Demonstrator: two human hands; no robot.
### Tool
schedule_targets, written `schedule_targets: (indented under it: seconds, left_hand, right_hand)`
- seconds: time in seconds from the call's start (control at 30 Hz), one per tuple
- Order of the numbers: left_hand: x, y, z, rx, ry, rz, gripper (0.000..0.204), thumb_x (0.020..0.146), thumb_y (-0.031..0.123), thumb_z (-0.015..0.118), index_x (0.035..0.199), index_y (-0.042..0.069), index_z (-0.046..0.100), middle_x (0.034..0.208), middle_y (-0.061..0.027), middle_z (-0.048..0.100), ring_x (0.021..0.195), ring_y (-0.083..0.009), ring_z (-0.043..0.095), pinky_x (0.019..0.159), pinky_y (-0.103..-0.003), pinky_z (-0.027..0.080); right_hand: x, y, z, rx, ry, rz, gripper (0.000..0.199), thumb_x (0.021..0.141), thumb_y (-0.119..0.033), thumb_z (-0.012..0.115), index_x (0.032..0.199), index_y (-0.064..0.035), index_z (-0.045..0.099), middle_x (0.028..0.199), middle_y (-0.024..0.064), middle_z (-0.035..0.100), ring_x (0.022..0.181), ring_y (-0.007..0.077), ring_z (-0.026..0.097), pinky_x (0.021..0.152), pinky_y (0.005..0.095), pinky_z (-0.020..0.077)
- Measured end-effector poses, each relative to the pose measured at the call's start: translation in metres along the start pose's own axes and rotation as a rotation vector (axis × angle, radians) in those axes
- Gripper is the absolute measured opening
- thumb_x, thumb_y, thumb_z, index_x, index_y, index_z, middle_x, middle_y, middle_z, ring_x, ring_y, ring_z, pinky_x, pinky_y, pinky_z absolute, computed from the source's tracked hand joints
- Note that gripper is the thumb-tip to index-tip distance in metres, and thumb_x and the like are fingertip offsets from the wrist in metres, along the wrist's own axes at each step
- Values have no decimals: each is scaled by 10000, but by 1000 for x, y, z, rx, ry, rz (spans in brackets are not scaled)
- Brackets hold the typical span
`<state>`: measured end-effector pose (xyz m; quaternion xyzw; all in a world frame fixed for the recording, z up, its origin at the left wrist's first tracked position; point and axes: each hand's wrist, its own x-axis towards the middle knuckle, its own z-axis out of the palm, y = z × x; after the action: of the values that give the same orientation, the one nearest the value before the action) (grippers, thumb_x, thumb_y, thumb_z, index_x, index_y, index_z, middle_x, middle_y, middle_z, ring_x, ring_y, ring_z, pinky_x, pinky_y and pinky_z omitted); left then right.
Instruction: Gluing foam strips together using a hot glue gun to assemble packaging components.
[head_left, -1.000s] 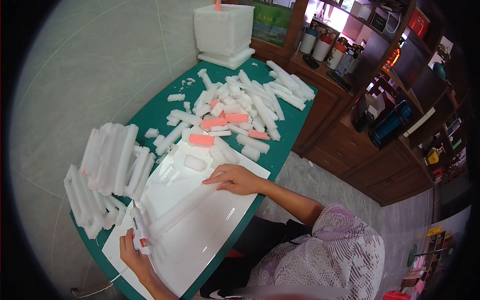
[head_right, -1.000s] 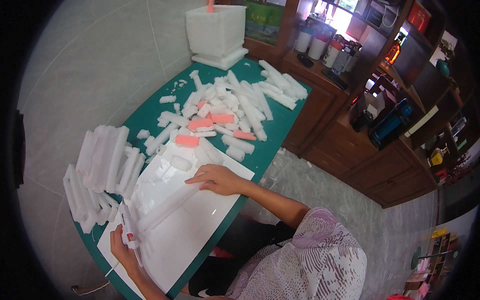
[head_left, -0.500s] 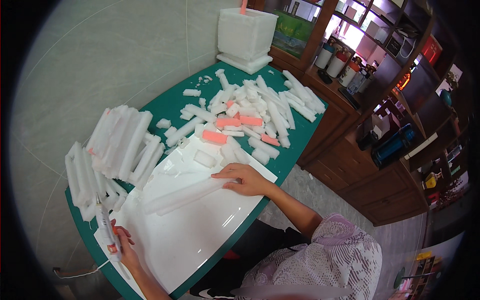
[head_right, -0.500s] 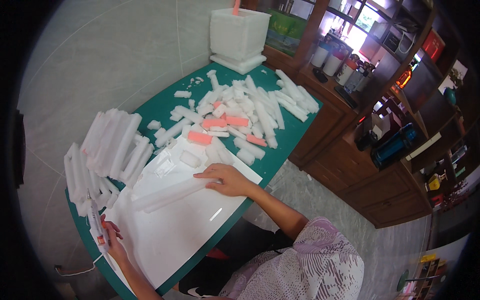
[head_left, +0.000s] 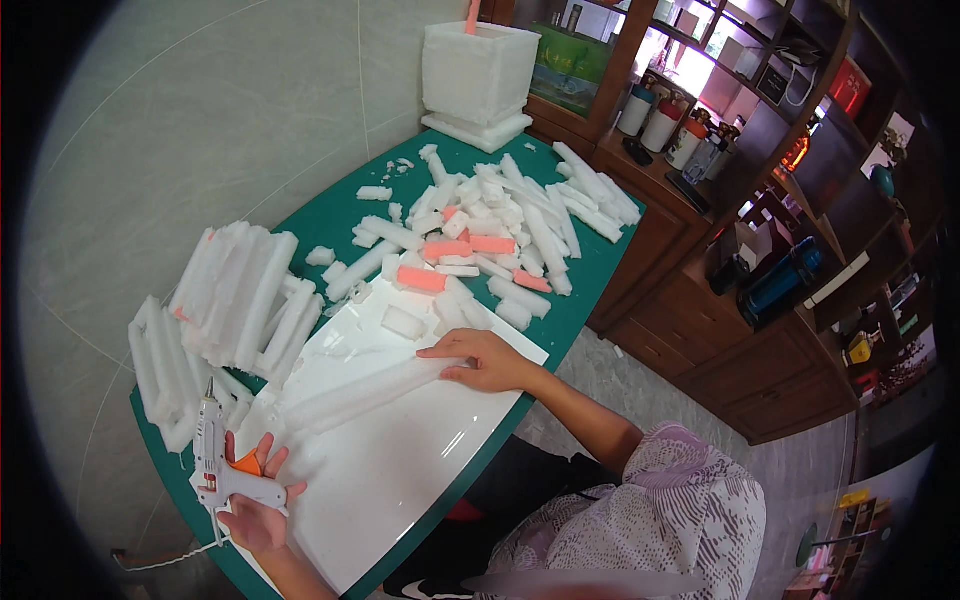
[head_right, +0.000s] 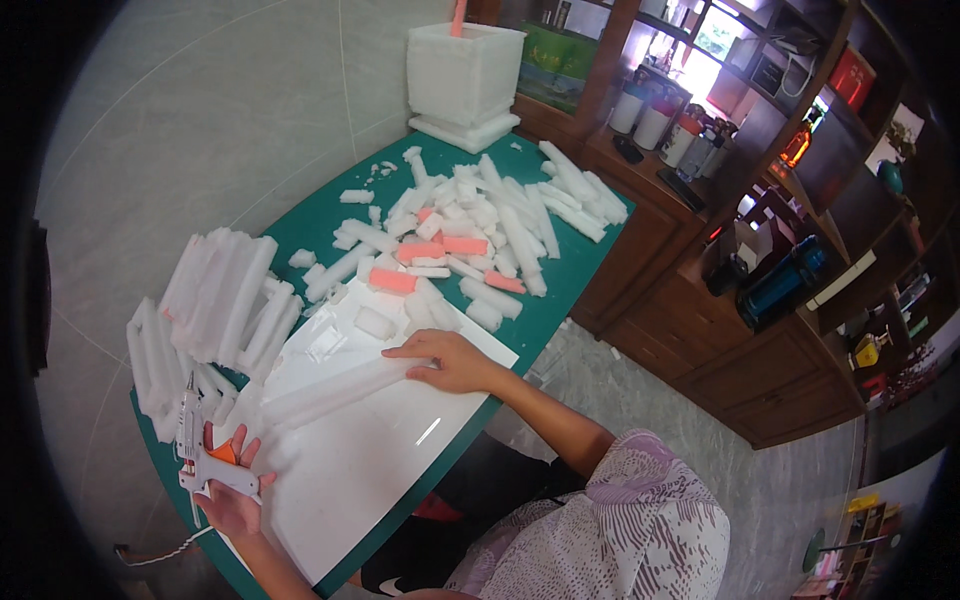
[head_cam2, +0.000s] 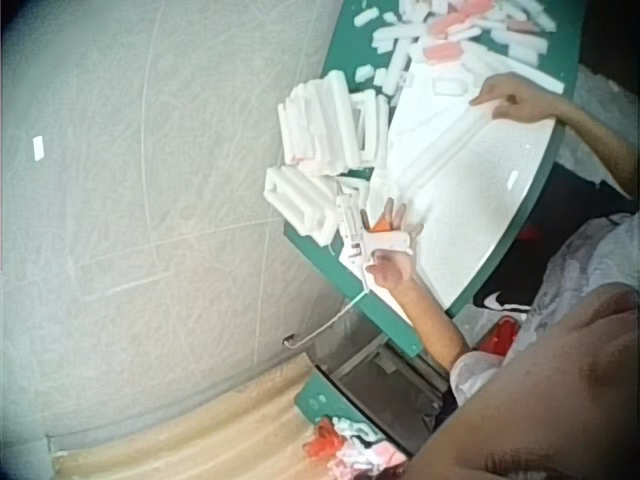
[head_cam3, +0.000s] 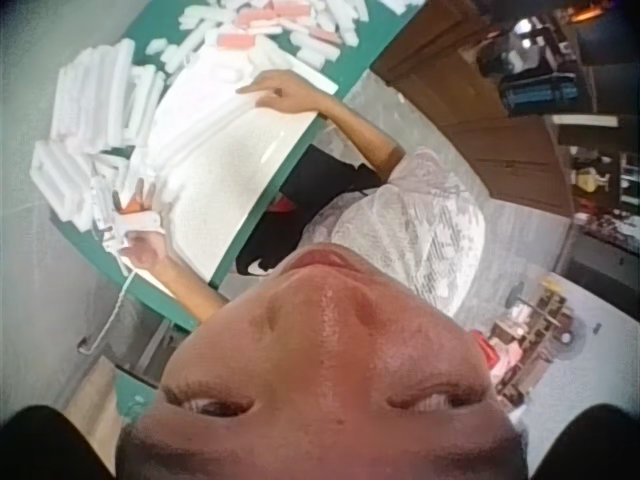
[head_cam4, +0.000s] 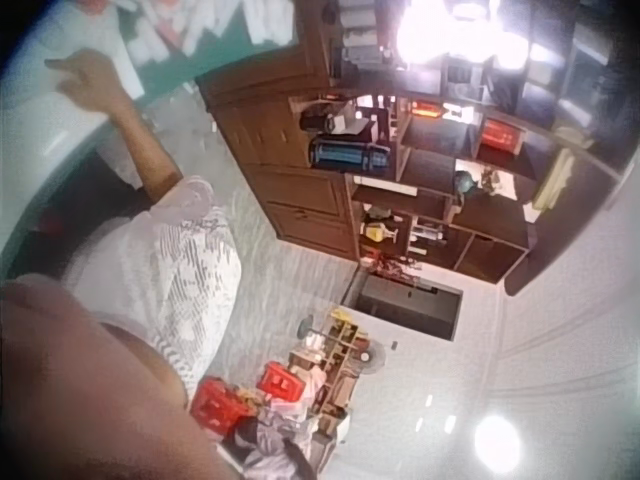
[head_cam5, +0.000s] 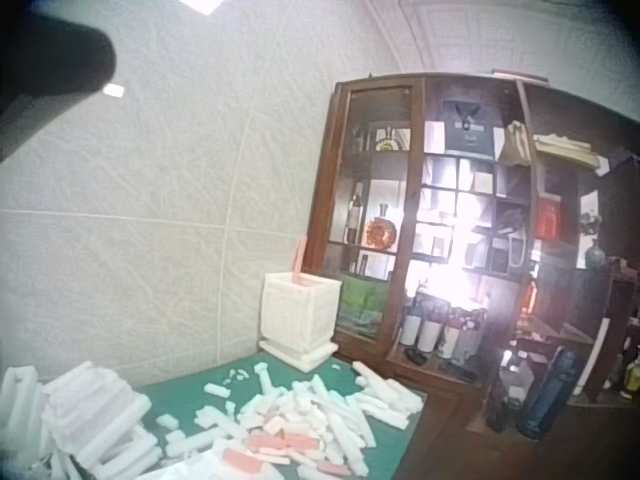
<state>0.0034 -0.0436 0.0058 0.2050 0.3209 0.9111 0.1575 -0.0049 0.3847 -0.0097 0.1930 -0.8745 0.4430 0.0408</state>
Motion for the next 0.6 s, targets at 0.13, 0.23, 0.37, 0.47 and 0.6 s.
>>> schedule_targets:
  seconds: [0.13,0.23,0.37,0.47,0.6]
  left_hand:
    - [0,2,2,-21,27,-4,982,944,414,648,1602,128,-21,1630,-277,36,1452,-500,260,934,-725,484]
    - [1,3,5,-45,49,8,908,978,347,591,1602,129,-33,1639,-257,-3,1437,-518,277,921,-719,498]
    - [6,4,7,-40,41,37,830,1009,313,511,1599,118,-39,1637,-260,-28,1307,-557,451,803,-667,580]
    - [6,2,6,-53,67,63,846,992,347,474,1591,97,-69,1620,-301,26,1116,-582,588,632,-606,622]
    - [2,-1,1,-49,103,71,832,1000,364,450,1589,91,-70,1608,-324,55,1044,-567,628,558,-565,628]
  right_hand:
    - [1,-1,1,6,-13,19,459,862,-102,694,1314,-173,660,1017,126,643,916,298,616,812,361,492]
    - [2,-3,1,-3,-7,20,464,862,-102,694,1318,-180,658,1013,125,644,909,296,616,810,360,493]
    - [2,-2,-1,5,-1,-1,465,865,-106,691,1321,-186,657,1006,124,643,900,292,614,795,357,492]
    - [1,1,-1,-3,-4,4,467,863,-101,697,1321,-188,660,1040,98,655,886,239,616,720,314,486]
    - [1,1,0,-15,0,8,471,861,-94,705,1320,-191,665,1084,74,666,880,191,621,653,265,481]
